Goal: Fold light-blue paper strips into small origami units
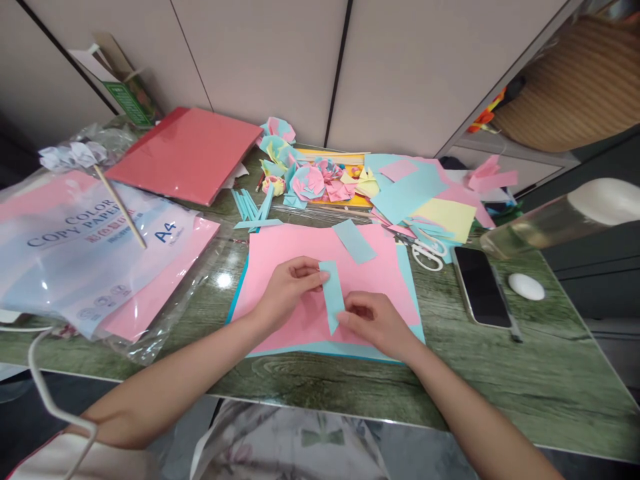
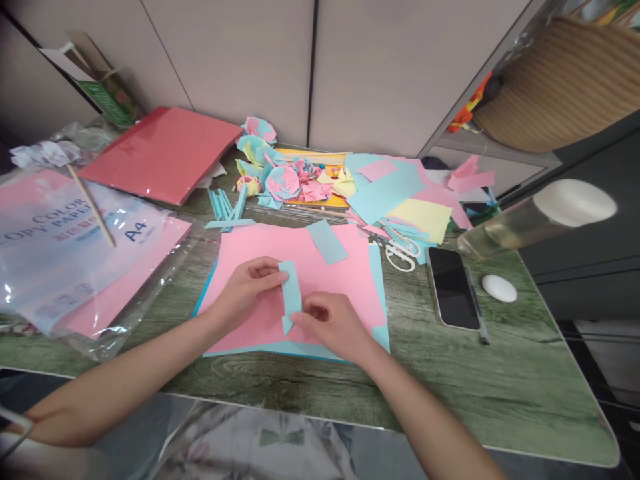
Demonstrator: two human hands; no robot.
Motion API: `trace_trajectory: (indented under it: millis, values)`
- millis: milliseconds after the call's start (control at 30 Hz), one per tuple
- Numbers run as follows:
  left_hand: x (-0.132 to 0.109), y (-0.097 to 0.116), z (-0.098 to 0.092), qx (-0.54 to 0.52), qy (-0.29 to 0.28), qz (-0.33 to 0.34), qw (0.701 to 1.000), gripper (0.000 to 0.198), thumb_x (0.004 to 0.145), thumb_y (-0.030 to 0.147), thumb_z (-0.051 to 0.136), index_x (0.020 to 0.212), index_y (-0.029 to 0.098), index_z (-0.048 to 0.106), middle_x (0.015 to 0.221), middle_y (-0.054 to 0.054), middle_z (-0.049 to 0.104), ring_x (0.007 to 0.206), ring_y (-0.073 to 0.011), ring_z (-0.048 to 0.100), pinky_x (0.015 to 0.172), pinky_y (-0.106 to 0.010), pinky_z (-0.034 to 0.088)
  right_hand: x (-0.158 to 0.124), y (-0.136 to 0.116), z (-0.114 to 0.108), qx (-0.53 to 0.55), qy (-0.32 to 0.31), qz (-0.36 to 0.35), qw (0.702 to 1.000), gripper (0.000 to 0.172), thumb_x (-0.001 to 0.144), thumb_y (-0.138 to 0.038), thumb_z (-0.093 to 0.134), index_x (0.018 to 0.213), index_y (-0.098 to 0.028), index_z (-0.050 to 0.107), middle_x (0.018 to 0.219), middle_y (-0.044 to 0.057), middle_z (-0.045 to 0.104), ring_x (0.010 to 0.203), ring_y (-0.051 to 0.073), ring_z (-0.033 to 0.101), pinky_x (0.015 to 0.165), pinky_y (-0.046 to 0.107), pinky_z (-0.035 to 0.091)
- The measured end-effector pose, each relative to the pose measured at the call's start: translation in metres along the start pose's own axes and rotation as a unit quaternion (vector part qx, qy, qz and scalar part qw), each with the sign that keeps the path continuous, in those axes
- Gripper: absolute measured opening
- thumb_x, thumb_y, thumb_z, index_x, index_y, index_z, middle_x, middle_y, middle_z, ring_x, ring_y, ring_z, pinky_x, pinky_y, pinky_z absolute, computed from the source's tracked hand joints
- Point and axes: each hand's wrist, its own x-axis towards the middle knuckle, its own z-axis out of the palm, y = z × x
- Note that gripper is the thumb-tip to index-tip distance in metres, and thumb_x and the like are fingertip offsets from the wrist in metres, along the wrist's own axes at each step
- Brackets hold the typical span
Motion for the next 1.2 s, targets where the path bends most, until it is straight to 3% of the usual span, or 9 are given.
trace_trajectory:
  millis: [100,200,400,533,667,933,1200]
  values:
    - [-0.003,0.001,0.003,0.048,0.002,0.016,0.999,0.023,0.060,0.025,0.070,0.078,0.015,0.059,0.059,0.003,0.059,0.055,-0.0080,0.054,0.057,-0.021,0.043,-0.001,0.000,0.001,0.015,0.072,-0.020,0.997,0.021,0.078,-0.034,0.050,0.089,-0.018,0.059,0.082,0.003,0.060,0.071,0.013,0.053,0.064,0.025,0.043]
    - [-0.007,0.002,0.007,0.077,-0.013,0.010,0.997,0.024,0.060,0.025,0.070,0.079,0.015,0.060,0.059,0.002,0.061,0.054,-0.0088,0.055,0.056,-0.022,0.044,-0.003,0.002,0.003,0.018,0.154,-0.062,0.986,0.033,0.079,-0.031,0.051,0.111,-0.023,0.052,0.097,0.005,0.059,0.078,0.014,0.056,0.070,0.029,0.047]
    - [-0.010,0.000,0.011,0.072,-0.013,-0.019,0.997,0.024,0.058,0.027,0.071,0.075,0.014,0.061,0.063,0.001,0.063,0.057,-0.0089,0.056,0.057,-0.021,0.045,-0.005,0.010,0.009,-0.171,0.246,-0.197,0.934,0.044,0.078,-0.017,0.052,0.121,-0.026,0.046,0.111,0.006,0.057,0.087,0.015,0.058,0.081,0.031,0.047]
    - [-0.010,-0.002,0.009,0.041,-0.014,-0.022,0.999,0.020,0.062,0.030,0.068,0.073,0.013,0.062,0.063,0.000,0.062,0.057,-0.0097,0.057,0.059,-0.023,0.047,-0.004,0.017,0.009,-0.263,0.259,-0.265,0.891,0.049,0.078,-0.015,0.051,0.125,-0.023,0.042,0.115,0.008,0.057,0.099,0.018,0.056,0.082,0.031,0.048]
    - [-0.009,-0.002,0.008,0.001,-0.029,-0.027,0.999,0.019,0.066,0.031,0.065,0.074,0.013,0.063,0.067,-0.001,0.064,0.063,-0.0118,0.059,0.064,-0.026,0.048,-0.003,0.020,0.008,-0.293,0.261,-0.281,0.876,0.050,0.078,-0.014,0.050,0.127,-0.021,0.040,0.118,0.009,0.055,0.097,0.019,0.058,0.079,0.031,0.049]
    - [-0.010,0.000,0.007,0.015,-0.037,-0.017,0.999,0.018,0.068,0.030,0.063,0.074,0.013,0.063,0.068,-0.002,0.064,0.064,-0.0128,0.060,0.064,-0.026,0.049,-0.002,0.019,0.008,-0.259,0.263,-0.258,0.893,0.048,0.078,-0.012,0.050,0.124,-0.023,0.042,0.112,0.008,0.058,0.097,0.018,0.057,0.080,0.032,0.048]
    - [-0.010,-0.002,0.006,0.023,-0.053,-0.010,0.998,0.017,0.070,0.029,0.061,0.075,0.013,0.062,0.068,-0.002,0.063,0.065,-0.0121,0.059,0.064,-0.025,0.049,-0.002,0.020,0.007,-0.262,0.269,-0.271,0.886,0.042,0.076,-0.010,0.052,0.116,-0.025,0.051,0.108,0.006,0.060,0.095,0.017,0.057,0.079,0.033,0.047]
